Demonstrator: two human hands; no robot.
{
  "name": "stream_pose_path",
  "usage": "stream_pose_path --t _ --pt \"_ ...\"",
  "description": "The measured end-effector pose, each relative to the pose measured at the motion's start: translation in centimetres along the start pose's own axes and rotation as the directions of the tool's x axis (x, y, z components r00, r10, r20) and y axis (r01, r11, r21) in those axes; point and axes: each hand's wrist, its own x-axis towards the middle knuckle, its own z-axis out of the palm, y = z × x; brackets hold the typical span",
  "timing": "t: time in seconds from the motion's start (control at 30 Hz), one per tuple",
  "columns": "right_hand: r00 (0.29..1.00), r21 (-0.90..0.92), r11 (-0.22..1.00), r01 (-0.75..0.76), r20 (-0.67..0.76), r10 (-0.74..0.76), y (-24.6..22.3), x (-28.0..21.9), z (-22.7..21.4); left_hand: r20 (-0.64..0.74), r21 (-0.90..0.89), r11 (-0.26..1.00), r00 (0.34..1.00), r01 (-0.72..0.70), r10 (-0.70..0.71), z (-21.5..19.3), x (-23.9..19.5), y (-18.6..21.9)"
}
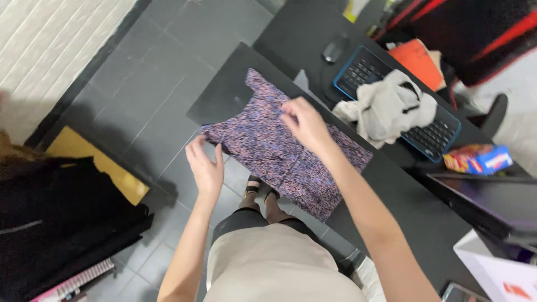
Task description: Folding various clothing items on a desk in a retail environment.
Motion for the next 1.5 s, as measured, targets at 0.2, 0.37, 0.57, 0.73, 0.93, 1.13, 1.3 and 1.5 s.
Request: stream_pose_path --t 0.2,0.37,0.57,0.73,0.93,1.13,1.3,1.5 --pt "0.991 -0.158 0.984 -0.083 0.093 0.099 2.8 9.4 3.3 0.205 -0.373 0.806 0.888 0.460 -0.412 -0.2 1.5 -2.3" --pt "0.975 -0.194 0.965 -0.177 0.098 0.199 4.9 12.0 5.9 0.226 -0.359 0.791 0.869 0.495 -0.440 0.8 2.9 -2.1" --pt "0.997 0.097 0.994 -0.057 0.060 0.051 5.0 11.3 4.1 0.172 -0.334 0.855 0.917 0.398 -0.360 -1.3 3.1 1.6" --pt "0.991 0.446 0.894 -0.047 0.130 -0.013 0.1 6.8 -4.8 0.212 -0.471 0.862 0.973 0.185 -0.092 -4.4 1.7 8.2" --pt "0.978 0.539 0.816 -0.210 0.102 0.184 0.8 -3.6 -14.3 0.379 -0.662 0.750 0.852 -0.023 0.361 -3.3 -4.9 17.5" --pt "0.886 0.571 0.740 -0.356 -0.045 0.461 8.3 -14.8 -14.0 0.532 -0.687 0.704 0.535 -0.181 0.657 1.8 -11.4 18.3" --pt "0.863 0.604 0.705 -0.371 -0.057 0.503 12.6 -20.9 -10.0 0.599 -0.616 0.686 0.336 -0.386 0.727 6.1 -15.2 14.4" --pt "0.811 0.233 0.850 -0.472 -0.263 0.523 7.7 -23.3 -9.6 0.661 -0.605 0.661 0.181 -0.445 0.728 6.1 -12.2 15.3"
